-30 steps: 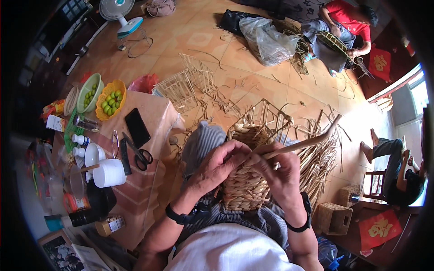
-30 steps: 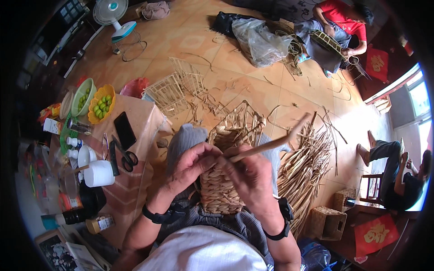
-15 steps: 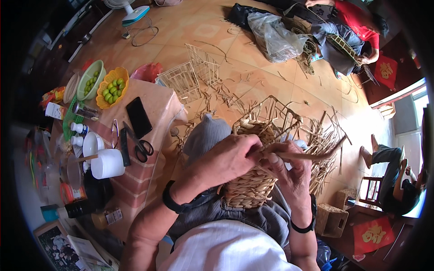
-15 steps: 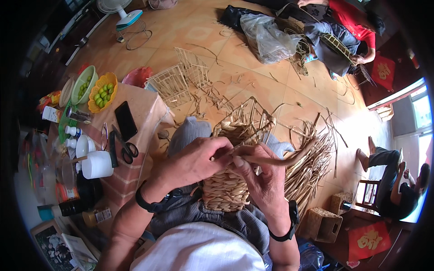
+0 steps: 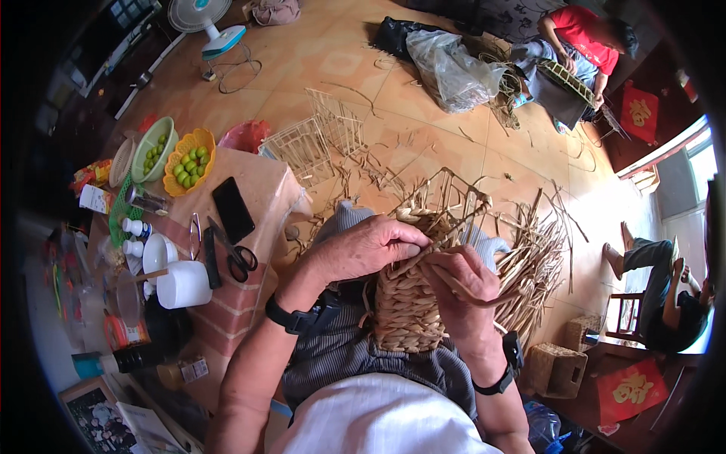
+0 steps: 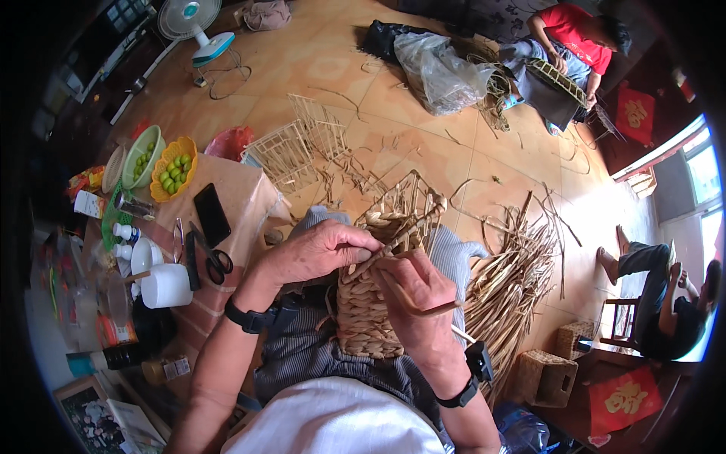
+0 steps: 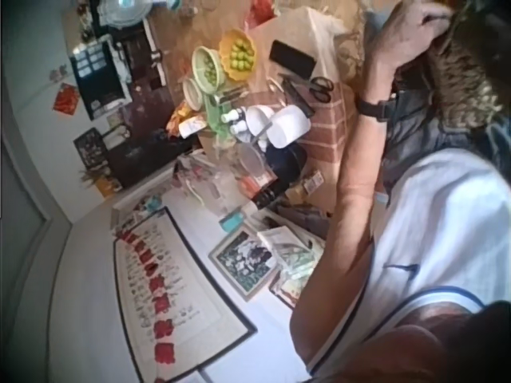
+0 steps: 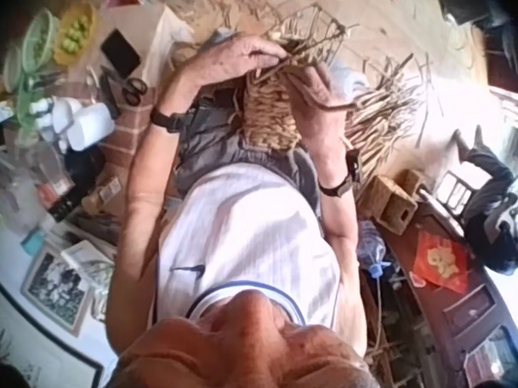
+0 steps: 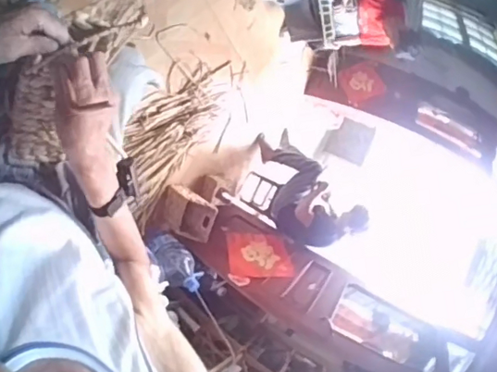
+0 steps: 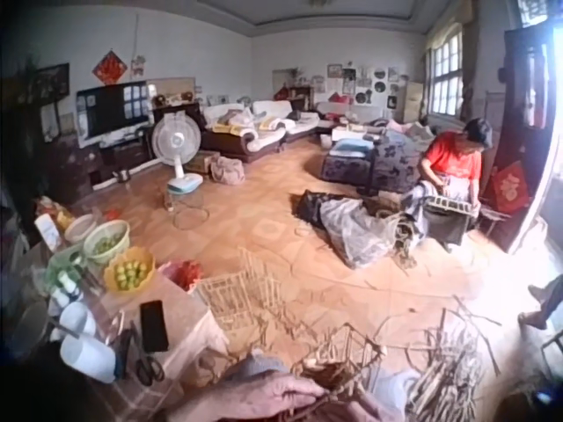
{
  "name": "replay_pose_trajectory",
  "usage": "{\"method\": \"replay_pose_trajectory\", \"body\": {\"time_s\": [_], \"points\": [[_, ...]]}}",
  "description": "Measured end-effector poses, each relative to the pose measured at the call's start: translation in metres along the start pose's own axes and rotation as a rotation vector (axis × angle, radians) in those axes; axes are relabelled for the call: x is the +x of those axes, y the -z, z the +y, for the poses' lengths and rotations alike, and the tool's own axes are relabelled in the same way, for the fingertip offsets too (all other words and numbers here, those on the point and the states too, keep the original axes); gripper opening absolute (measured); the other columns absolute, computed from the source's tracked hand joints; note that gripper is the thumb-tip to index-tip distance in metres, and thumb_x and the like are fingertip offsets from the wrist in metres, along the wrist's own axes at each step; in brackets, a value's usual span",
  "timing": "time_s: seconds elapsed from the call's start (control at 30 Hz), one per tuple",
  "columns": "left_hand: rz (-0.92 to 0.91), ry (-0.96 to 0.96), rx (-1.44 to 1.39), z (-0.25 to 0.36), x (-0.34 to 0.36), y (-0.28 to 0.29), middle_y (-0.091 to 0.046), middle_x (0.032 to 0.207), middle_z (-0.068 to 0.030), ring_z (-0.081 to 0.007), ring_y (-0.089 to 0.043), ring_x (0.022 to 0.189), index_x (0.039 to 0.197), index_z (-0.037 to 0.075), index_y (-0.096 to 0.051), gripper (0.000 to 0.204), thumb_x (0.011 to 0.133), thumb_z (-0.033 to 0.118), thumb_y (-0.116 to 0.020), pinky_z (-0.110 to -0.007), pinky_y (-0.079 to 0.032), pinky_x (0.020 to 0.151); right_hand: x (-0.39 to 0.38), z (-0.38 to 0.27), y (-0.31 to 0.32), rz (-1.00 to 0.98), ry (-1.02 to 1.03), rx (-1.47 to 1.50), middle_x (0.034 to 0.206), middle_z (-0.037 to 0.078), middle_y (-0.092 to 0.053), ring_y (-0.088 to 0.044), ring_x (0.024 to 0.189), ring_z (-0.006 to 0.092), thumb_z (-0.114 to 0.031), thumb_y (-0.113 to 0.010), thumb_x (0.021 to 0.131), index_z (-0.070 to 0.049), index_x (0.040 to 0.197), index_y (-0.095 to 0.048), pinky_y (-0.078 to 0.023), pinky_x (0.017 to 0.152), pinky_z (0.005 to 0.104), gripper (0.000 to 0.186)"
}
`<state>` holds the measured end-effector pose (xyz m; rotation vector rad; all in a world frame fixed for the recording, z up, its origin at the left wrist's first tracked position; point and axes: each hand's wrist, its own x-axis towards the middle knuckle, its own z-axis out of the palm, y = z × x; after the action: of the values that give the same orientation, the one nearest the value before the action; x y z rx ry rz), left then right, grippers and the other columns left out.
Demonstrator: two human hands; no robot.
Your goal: The recorder is weaving a basket using dried plant fibers.
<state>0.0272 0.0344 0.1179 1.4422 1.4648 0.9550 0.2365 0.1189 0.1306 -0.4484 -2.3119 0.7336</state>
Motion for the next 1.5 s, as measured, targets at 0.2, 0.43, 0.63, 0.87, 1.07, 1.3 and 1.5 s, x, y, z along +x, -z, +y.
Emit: {"method": "replay_pose_trajectory", "body": {"time_s": [0.2,0.43,0.63,0.87,1.07,1.3,1.5], "points": [[0.022,0.135,-0.189,-0.002,-0.001,0.000,-0.077,0.103,-0.0059,-0.0099,-0.069,0.092,0.118,-0.003,-0.075,0.024,0.096,0.008,-0.072,-0.028,-0.056,0.084,0.003,-0.006,0.020,-0.009,-0.088,0.137,0.097,0.008,-0.073,-0.069,0.082,0.0242,0.002,-0.082,0.085,-0.003,0.103,-0.074,-0.058,0.066,0.0366,0.020],[0.132,0.028,-0.287,-0.005,-0.004,-0.012,-0.075,0.108,-0.0025,-0.0109,-0.066,0.105,0.117,-0.002,-0.074,0.020,0.101,0.009,-0.067,-0.029,-0.054,0.094,0.002,-0.003,0.013,0.056,-0.111,0.217,0.089,0.011,-0.068,-0.070,0.077,0.0260,0.004,-0.083,0.084,-0.003,0.105,-0.073,-0.055,0.061,0.0370,0.024],[0.080,0.153,-0.142,-0.011,-0.009,-0.010,-0.076,0.111,-0.0076,-0.0138,-0.068,0.105,0.123,-0.001,-0.072,0.022,0.103,0.007,-0.066,-0.032,-0.054,0.098,0.002,-0.006,0.012,-0.017,-0.106,0.155,0.080,0.009,-0.063,-0.065,0.067,0.0283,-0.002,-0.084,0.082,-0.004,0.104,-0.072,-0.052,0.059,0.0406,0.025],[0.098,-0.053,-0.039,-0.004,-0.012,-0.013,-0.077,0.101,-0.0044,-0.0108,-0.070,0.096,0.117,-0.003,-0.071,0.017,0.103,0.006,-0.068,-0.031,-0.059,0.090,0.004,0.003,0.009,-0.002,-0.143,0.146,0.084,0.010,-0.066,-0.068,0.069,0.0286,-0.001,-0.083,0.085,-0.005,0.105,-0.071,-0.053,0.060,0.0390,0.024],[0.295,0.288,-0.243,-0.012,-0.008,-0.018,-0.074,0.106,-0.0032,-0.0093,-0.068,0.100,0.119,-0.001,-0.071,0.016,0.104,0.004,-0.068,-0.026,-0.056,0.090,-0.004,0.006,0.022,0.003,-0.205,0.077,0.087,0.011,-0.066,-0.068,0.070,0.0294,0.002,-0.080,0.088,-0.005,0.106,-0.071,-0.054,0.060,0.0382,0.022],[0.168,0.037,-0.261,-0.013,-0.002,-0.032,-0.074,0.110,-0.0018,-0.0071,-0.066,0.101,0.120,-0.001,-0.070,0.017,0.103,0.000,-0.066,-0.025,-0.055,0.093,-0.005,0.005,0.017,-0.036,-0.204,-0.065,0.085,0.009,-0.062,-0.067,0.068,0.0294,-0.003,-0.082,0.087,-0.007,0.108,-0.071,-0.053,0.059,0.0407,0.025],[0.033,0.007,-0.594,-0.020,0.022,-0.030,-0.075,0.112,-0.0002,-0.0074,-0.067,0.100,0.124,0.001,-0.068,0.021,0.105,0.009,-0.069,-0.026,-0.056,0.092,0.001,0.006,0.015,-0.028,-0.091,-0.107,0.082,0.010,-0.062,-0.068,0.067,0.0294,-0.003,-0.083,0.087,-0.007,0.108,-0.070,-0.054,0.061,0.0383,0.025]]}}
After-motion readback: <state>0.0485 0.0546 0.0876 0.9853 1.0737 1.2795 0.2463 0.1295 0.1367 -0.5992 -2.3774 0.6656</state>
